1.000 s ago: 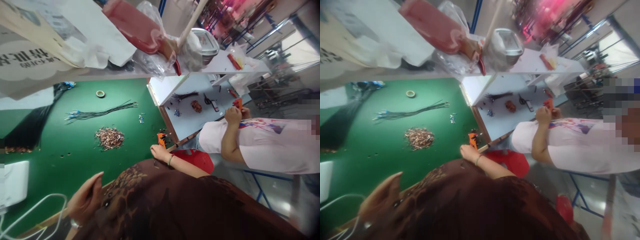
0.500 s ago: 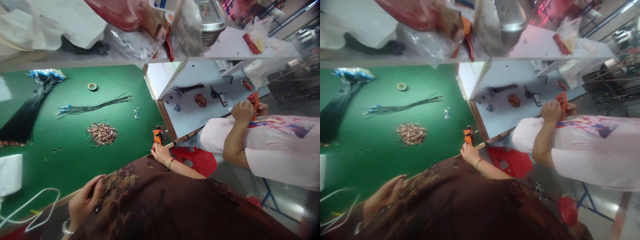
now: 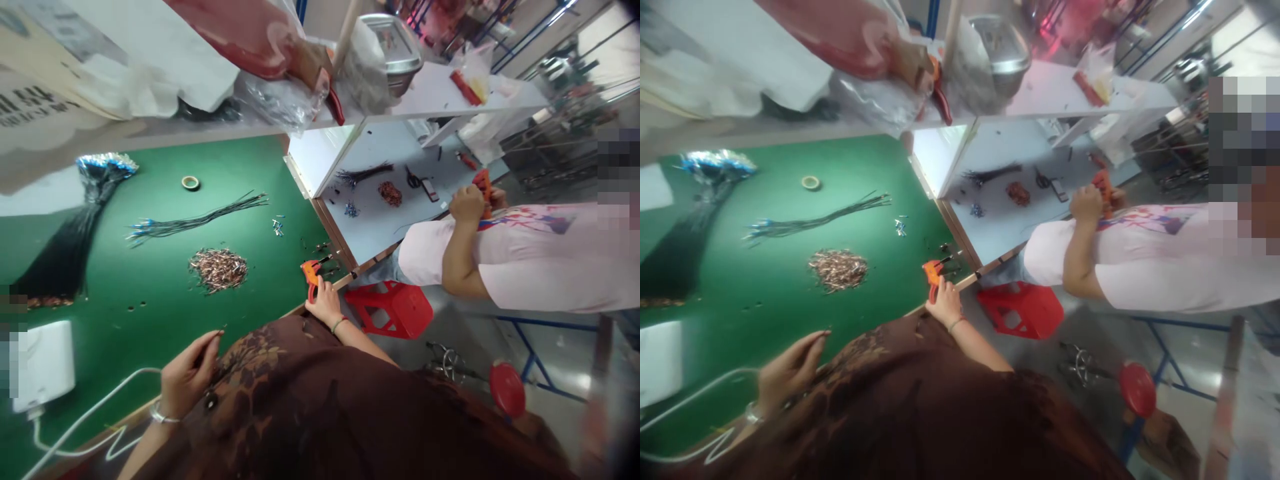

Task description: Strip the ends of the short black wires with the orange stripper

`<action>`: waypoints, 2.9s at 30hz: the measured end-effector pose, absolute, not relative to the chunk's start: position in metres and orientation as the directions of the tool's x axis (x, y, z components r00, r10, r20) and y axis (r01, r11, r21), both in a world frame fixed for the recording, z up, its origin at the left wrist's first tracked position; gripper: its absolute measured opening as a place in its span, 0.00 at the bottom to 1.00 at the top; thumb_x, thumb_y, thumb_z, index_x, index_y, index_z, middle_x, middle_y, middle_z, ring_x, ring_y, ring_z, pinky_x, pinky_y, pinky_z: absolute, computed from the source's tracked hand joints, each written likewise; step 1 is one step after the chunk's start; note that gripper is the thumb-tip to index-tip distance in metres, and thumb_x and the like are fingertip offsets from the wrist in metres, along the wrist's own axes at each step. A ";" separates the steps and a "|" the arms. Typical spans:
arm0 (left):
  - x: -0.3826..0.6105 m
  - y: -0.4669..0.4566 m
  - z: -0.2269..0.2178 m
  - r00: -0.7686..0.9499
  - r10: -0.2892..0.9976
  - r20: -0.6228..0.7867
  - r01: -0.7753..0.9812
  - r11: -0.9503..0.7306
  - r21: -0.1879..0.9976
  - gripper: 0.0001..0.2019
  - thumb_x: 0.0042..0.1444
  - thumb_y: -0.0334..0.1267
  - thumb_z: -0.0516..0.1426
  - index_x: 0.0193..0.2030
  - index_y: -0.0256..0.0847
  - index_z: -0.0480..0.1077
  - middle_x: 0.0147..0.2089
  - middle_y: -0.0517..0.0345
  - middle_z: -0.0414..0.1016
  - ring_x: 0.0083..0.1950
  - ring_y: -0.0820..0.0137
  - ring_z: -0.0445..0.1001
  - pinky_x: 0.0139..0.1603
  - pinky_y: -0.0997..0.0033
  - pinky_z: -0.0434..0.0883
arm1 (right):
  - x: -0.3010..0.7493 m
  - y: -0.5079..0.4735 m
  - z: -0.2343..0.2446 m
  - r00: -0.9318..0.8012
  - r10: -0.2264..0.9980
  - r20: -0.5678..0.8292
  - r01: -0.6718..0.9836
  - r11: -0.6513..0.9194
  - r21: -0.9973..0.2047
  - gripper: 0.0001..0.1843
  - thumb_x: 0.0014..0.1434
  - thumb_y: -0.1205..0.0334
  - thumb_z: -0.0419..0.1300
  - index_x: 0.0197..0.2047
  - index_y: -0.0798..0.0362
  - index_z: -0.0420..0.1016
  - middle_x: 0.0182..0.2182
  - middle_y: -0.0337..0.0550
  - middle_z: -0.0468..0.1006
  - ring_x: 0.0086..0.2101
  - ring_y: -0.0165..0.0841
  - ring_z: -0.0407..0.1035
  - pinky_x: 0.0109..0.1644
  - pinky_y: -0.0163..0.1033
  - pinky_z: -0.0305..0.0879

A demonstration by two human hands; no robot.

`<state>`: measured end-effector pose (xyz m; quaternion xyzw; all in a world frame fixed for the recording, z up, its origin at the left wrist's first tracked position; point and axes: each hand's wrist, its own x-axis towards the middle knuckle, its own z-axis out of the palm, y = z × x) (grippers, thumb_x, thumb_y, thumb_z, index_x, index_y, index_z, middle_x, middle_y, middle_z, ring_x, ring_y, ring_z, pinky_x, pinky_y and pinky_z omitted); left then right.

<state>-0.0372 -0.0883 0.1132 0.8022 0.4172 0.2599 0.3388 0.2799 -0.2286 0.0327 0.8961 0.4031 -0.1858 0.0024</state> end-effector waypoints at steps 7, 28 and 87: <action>-0.072 -0.080 0.100 0.440 0.887 0.137 0.498 -0.369 0.785 0.15 0.60 0.49 0.56 0.43 0.42 0.78 0.38 0.56 0.83 0.33 0.70 0.81 0.39 0.75 0.77 | 0.246 -0.194 0.034 0.439 0.838 -0.325 0.800 -0.529 -0.284 0.43 0.50 0.58 0.64 0.66 0.63 0.56 0.52 0.59 0.66 0.53 0.46 0.61 0.59 0.47 0.62; -0.015 -0.035 0.083 0.267 0.907 -0.326 0.433 0.190 0.881 0.26 0.51 0.59 0.53 0.40 0.37 0.76 0.18 0.62 0.66 0.21 0.72 0.65 0.23 0.75 0.63 | 0.247 -0.135 0.038 0.155 0.744 -0.650 0.373 -0.653 -0.659 0.09 0.57 0.66 0.54 0.43 0.56 0.66 0.31 0.46 0.78 0.28 0.31 0.75 0.32 0.36 0.73; 0.093 -0.012 0.028 0.160 0.911 -0.380 0.800 0.106 0.591 0.18 0.62 0.43 0.46 0.48 0.41 0.75 0.44 0.47 0.80 0.44 0.60 0.77 0.45 0.66 0.70 | 0.306 -0.138 0.032 0.008 0.926 -0.378 0.951 -0.124 -0.285 0.24 0.55 0.55 0.61 0.53 0.57 0.70 0.44 0.54 0.74 0.45 0.44 0.66 0.47 0.46 0.61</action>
